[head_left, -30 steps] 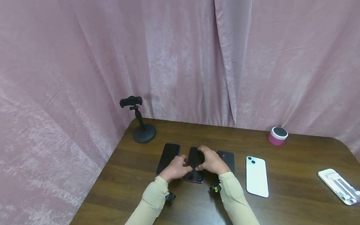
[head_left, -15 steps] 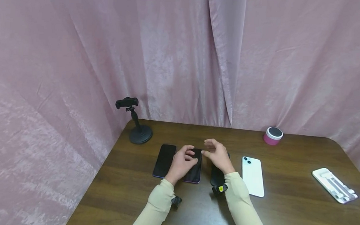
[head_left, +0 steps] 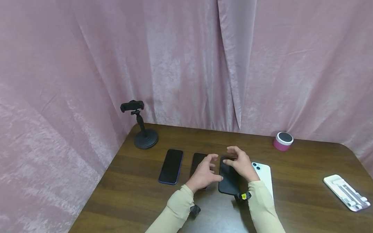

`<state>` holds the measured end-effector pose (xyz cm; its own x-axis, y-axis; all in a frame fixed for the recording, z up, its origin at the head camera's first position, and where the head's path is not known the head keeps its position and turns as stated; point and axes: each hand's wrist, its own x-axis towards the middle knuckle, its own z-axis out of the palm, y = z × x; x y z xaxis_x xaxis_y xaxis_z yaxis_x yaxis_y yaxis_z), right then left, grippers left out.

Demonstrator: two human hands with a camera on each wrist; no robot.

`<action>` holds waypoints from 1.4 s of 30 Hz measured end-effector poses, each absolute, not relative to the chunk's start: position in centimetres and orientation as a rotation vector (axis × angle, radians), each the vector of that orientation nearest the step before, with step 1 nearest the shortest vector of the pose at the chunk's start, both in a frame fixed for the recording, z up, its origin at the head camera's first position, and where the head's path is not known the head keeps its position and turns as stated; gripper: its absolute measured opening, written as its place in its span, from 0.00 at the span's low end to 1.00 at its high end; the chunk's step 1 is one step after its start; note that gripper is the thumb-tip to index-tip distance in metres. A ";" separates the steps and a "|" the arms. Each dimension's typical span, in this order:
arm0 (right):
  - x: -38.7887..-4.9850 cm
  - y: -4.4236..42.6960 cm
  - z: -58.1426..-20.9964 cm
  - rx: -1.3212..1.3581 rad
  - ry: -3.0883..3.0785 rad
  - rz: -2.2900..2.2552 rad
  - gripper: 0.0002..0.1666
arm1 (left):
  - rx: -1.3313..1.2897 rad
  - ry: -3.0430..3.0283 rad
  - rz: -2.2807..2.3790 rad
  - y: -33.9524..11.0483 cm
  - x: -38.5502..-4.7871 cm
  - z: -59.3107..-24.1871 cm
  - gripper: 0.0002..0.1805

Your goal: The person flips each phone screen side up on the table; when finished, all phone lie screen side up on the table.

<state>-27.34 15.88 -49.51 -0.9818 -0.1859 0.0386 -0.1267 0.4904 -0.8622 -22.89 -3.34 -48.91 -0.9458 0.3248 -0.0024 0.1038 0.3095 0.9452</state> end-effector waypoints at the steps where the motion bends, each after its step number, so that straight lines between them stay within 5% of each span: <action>1: -27.3 16.1 -49.5 -0.274 2.665 -1.512 0.33 | 0.402 2.383 1.667 -3.1 -22.9 -48.9 0.44; 21: -25.9 18.4 -49.5 -0.249 2.662 -1.334 0.30 | 0.523 2.570 1.073 -0.5 -21.7 -49.5 0.55; 42: -26.1 17.7 -49.5 -0.326 2.774 -1.122 0.26 | 0.558 2.713 0.670 0.2 -22.1 -49.8 0.48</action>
